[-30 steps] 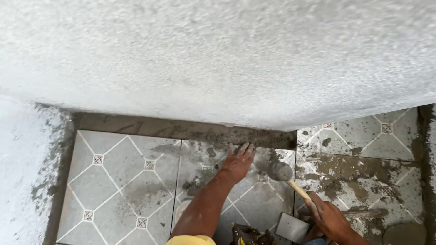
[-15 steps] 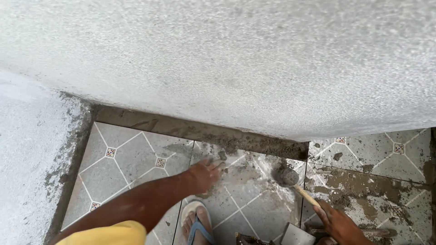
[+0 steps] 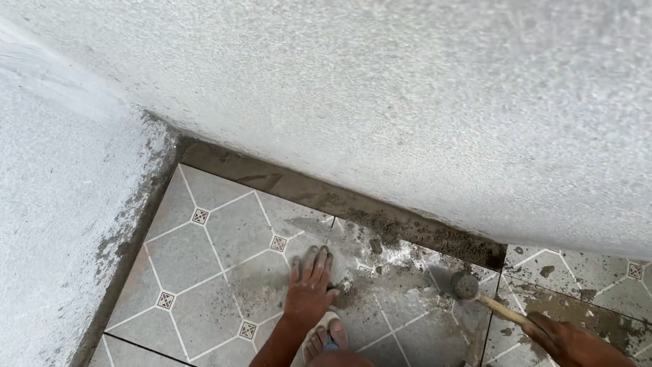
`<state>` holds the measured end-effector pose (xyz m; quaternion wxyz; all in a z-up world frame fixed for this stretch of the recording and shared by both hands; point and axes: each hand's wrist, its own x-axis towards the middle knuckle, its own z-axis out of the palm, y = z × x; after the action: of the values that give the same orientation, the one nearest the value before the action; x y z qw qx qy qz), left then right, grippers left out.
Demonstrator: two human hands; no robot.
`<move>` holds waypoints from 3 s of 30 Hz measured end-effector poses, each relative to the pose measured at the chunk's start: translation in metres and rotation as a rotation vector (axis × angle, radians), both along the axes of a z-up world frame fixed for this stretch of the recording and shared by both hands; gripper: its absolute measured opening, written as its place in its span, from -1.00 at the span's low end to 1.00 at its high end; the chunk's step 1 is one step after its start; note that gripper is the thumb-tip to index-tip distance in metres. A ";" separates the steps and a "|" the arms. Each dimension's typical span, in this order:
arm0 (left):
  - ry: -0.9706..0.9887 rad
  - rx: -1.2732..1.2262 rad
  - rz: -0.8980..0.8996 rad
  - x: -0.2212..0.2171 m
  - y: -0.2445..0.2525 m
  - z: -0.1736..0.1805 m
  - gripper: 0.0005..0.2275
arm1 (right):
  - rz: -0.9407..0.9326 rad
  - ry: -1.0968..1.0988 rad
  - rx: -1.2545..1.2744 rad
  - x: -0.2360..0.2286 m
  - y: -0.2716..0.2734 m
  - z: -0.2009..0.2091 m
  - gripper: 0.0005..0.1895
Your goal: Installing tiles on a floor using mortar and a rubber mallet.
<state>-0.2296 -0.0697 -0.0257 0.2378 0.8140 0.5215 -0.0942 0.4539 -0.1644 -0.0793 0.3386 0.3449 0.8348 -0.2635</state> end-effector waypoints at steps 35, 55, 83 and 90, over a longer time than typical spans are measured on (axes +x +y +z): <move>-0.097 -0.398 1.197 -0.020 0.072 0.045 0.28 | -0.443 0.196 -0.048 -0.536 0.252 0.149 -0.34; -0.066 -0.429 1.237 -0.017 0.071 0.048 0.31 | -0.362 0.473 0.056 -0.508 0.236 0.095 -0.47; 0.232 0.115 0.569 0.033 0.041 0.026 -0.03 | -1.077 -0.072 -0.191 -0.072 -0.038 0.162 -0.19; 0.305 -0.508 -0.401 0.190 0.094 0.147 -0.41 | -1.834 0.522 -0.094 -0.082 -0.168 0.077 -0.19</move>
<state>-0.0398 0.0247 0.1214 0.3288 0.7916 0.3409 -0.3860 0.3720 -0.3328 -0.0023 -0.1835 0.7815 0.2771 -0.5281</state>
